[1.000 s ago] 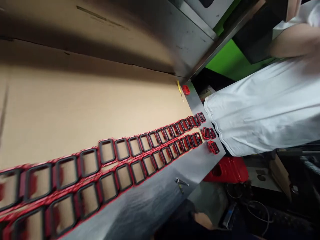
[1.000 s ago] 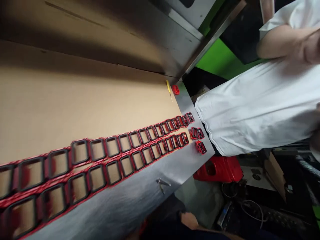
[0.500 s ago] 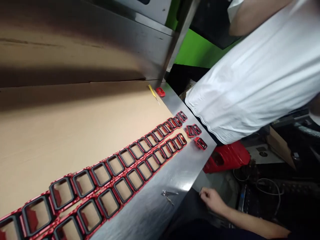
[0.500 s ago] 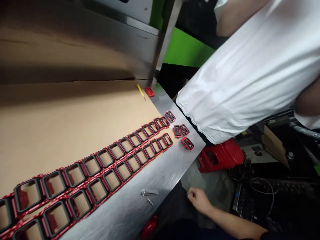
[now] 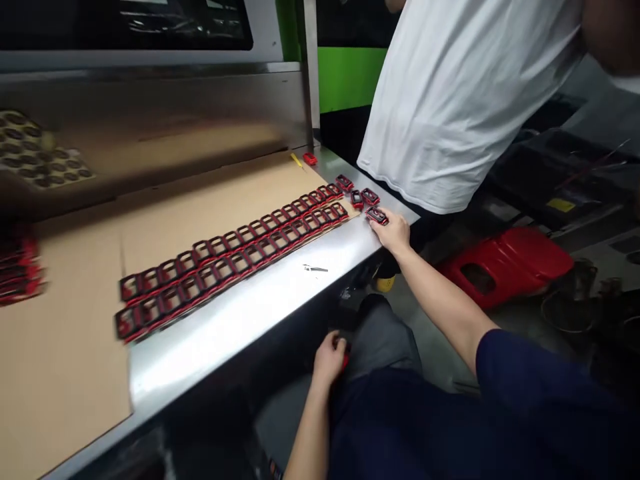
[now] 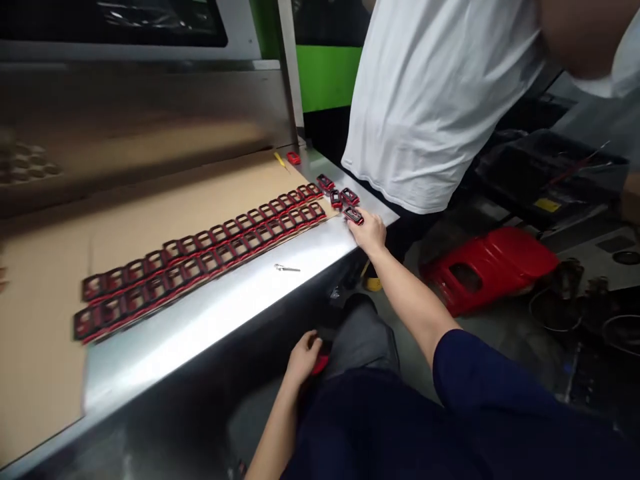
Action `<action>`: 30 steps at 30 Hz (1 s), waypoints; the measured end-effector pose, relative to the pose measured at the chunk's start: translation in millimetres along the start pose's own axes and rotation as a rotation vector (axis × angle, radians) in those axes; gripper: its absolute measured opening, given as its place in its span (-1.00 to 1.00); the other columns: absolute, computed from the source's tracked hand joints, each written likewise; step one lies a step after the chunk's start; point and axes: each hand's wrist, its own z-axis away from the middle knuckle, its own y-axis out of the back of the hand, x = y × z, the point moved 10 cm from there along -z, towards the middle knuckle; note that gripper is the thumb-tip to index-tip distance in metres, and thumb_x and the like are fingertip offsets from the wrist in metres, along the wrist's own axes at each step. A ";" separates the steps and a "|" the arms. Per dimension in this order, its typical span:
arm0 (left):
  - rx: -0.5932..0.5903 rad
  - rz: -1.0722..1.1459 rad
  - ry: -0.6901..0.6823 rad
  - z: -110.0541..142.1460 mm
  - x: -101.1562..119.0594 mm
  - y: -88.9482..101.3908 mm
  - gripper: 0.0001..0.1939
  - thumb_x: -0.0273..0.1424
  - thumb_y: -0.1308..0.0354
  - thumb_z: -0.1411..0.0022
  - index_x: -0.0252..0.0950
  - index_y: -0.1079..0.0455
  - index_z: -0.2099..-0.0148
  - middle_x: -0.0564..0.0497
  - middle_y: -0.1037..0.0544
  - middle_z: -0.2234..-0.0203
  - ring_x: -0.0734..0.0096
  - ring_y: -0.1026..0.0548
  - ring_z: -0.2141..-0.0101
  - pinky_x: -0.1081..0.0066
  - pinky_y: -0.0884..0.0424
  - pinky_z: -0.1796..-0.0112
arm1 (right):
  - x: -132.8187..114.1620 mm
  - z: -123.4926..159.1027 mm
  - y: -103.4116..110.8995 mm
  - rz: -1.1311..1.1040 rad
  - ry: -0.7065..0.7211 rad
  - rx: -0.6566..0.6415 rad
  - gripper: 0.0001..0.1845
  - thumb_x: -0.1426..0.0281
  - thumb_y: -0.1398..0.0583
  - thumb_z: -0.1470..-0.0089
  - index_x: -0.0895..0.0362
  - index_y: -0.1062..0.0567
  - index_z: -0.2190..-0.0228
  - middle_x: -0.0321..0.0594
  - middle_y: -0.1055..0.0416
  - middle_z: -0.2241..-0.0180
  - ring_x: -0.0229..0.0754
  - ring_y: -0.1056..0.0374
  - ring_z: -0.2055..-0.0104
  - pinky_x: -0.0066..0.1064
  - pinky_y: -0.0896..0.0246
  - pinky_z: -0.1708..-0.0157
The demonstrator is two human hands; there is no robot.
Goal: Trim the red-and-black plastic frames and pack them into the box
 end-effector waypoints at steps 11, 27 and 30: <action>0.512 1.359 -0.006 140.7 18.7 64.6 -0.62 -0.24 -0.29 -0.22 -0.24 -0.37 -0.03 0.00 -0.61 0.24 0.41 -0.63 0.24 0.39 -0.55 0.12 | -152.7 321.2 13.9 -0.414 0.833 -0.490 -0.22 0.41 -0.27 -0.04 0.11 -0.27 -0.29 0.00 -0.45 -0.08 0.16 -0.26 -0.26 0.17 -0.17 -0.28; 0.330 1.337 0.004 160.4 -12.7 62.6 -0.66 -0.31 -0.20 -0.17 -0.26 -0.37 0.00 -0.03 -0.58 0.24 0.39 -0.57 0.46 0.47 -0.48 0.54 | -142.3 318.2 -39.5 -0.662 0.466 -1.174 -0.16 0.40 -0.35 0.14 0.02 -0.34 -0.22 -0.06 -0.35 -0.21 0.07 -0.25 -0.29 -0.02 -0.17 -0.28; 0.240 1.312 0.008 156.0 -5.0 49.4 -0.68 -0.35 -0.21 -0.15 -0.24 -0.38 0.02 0.06 -0.54 0.34 0.65 -0.31 0.70 0.60 -0.19 0.75 | -135.3 311.4 -40.7 -0.620 0.479 -1.191 -0.20 0.39 -0.35 0.14 0.02 -0.38 -0.20 -0.10 -0.41 -0.14 0.03 -0.32 -0.21 -0.06 -0.25 -0.22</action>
